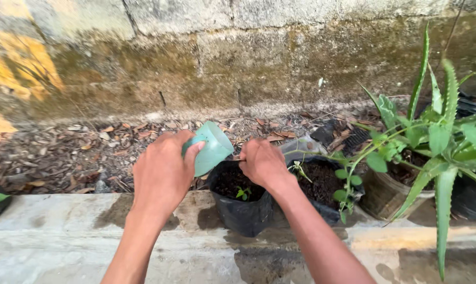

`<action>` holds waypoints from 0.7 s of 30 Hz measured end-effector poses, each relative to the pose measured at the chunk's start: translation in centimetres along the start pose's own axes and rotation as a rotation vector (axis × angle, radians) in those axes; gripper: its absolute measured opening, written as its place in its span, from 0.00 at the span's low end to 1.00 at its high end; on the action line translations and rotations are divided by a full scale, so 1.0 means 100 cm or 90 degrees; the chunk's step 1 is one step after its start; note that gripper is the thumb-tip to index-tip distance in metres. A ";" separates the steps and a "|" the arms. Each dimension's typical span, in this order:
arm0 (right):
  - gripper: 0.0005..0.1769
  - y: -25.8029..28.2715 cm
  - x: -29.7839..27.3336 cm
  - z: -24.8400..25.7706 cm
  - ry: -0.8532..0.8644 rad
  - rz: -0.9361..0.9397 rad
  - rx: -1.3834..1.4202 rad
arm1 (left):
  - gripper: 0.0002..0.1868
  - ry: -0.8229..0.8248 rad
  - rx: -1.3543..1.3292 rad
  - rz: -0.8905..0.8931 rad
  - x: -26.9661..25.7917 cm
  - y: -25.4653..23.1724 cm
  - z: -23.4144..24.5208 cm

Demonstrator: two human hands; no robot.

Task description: The person pours water from a light-blue cup into several plants in nursery bags and pots, including aloe vera and tomato plants, and then uses a wooden stick to poke and stir the soil in one of the black bags.

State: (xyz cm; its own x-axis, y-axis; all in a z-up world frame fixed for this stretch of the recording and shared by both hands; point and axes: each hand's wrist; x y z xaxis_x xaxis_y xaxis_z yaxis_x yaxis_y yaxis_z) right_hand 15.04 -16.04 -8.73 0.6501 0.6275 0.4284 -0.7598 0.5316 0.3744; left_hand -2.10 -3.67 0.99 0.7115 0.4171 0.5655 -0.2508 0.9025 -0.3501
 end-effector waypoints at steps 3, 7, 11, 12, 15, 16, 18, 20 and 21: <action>0.10 -0.012 -0.004 -0.002 0.059 -0.155 0.018 | 0.16 0.036 0.043 0.041 0.006 -0.018 0.000; 0.10 -0.022 -0.005 -0.020 -0.084 -0.041 0.011 | 0.16 0.064 0.055 0.058 0.016 -0.033 0.001; 0.12 -0.025 -0.012 -0.011 -0.087 -0.067 0.065 | 0.17 0.044 0.044 0.003 0.023 -0.042 -0.010; 0.12 -0.022 -0.017 -0.006 -0.087 -0.070 0.063 | 0.17 0.031 0.040 -0.030 0.025 -0.044 -0.012; 0.18 -0.016 -0.027 0.009 -0.061 -0.111 0.044 | 0.17 0.066 0.027 -0.040 0.036 -0.052 -0.020; 0.20 -0.012 -0.030 0.011 -0.044 -0.112 0.033 | 0.17 0.065 0.015 -0.044 0.039 -0.053 -0.022; 0.22 -0.008 -0.035 0.012 -0.029 -0.129 0.009 | 0.16 0.103 0.006 -0.010 0.046 -0.053 -0.027; 0.16 -0.002 -0.036 0.015 -0.060 -0.068 -0.054 | 0.16 0.097 -0.034 -0.038 0.051 -0.048 -0.031; 0.16 -0.001 -0.033 0.018 -0.062 -0.076 -0.068 | 0.16 0.080 -0.061 -0.061 0.057 -0.044 -0.034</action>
State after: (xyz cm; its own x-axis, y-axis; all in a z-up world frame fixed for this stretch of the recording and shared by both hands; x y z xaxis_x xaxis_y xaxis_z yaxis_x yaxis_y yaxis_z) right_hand 12.93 -19.19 -8.70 0.7298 0.5006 0.4655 -0.6698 0.6598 0.3406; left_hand 5.28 -5.68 3.19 0.8074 0.3077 0.5033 -0.1184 0.9203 -0.3728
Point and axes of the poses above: each hand's wrist, its own x-axis towards the middle knuckle, its own z-axis out of the back of the hand, y = z × x, and after that the axes turned 1 degree about z, right-handed
